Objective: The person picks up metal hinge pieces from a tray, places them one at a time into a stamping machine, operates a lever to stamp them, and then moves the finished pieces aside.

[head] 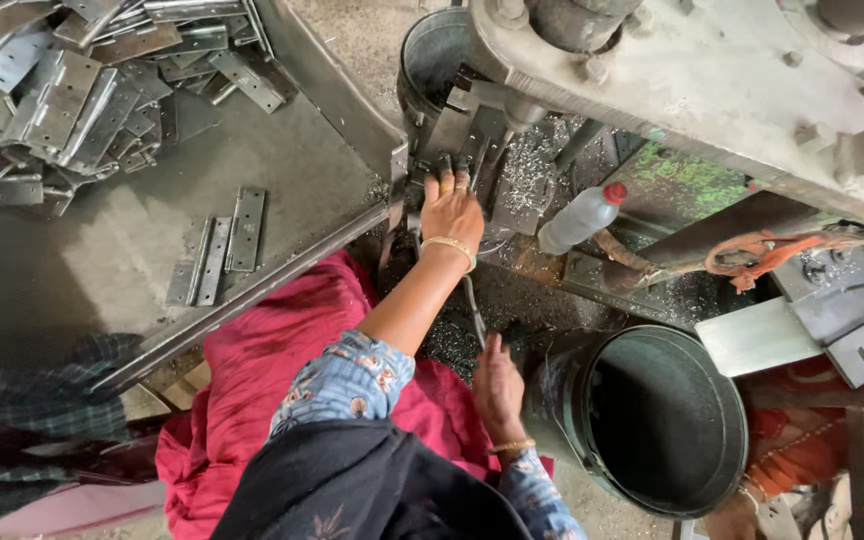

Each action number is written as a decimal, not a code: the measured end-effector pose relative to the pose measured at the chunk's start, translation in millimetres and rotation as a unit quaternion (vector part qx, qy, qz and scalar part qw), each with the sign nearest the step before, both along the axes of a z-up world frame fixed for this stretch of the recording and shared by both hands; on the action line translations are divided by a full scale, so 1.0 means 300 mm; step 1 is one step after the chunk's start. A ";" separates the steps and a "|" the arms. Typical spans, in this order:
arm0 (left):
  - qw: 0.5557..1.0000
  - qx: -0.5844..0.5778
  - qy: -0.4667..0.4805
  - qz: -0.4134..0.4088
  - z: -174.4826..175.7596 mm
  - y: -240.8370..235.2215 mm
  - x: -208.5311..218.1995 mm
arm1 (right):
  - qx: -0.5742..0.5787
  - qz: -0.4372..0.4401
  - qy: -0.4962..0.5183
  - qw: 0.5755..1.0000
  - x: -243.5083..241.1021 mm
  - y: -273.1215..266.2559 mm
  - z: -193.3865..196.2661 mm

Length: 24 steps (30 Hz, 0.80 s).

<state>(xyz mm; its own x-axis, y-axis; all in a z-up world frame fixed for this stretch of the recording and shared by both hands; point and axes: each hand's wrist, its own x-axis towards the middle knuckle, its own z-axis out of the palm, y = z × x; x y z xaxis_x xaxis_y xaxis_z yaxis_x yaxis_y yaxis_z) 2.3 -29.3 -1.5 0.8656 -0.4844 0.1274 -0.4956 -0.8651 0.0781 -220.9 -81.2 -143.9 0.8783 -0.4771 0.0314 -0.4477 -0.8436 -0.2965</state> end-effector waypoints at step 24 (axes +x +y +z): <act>0.999 0.038 0.029 0.016 0.002 -0.032 0.016 | 0.030 0.027 -0.012 0.999 -0.020 -0.056 -0.021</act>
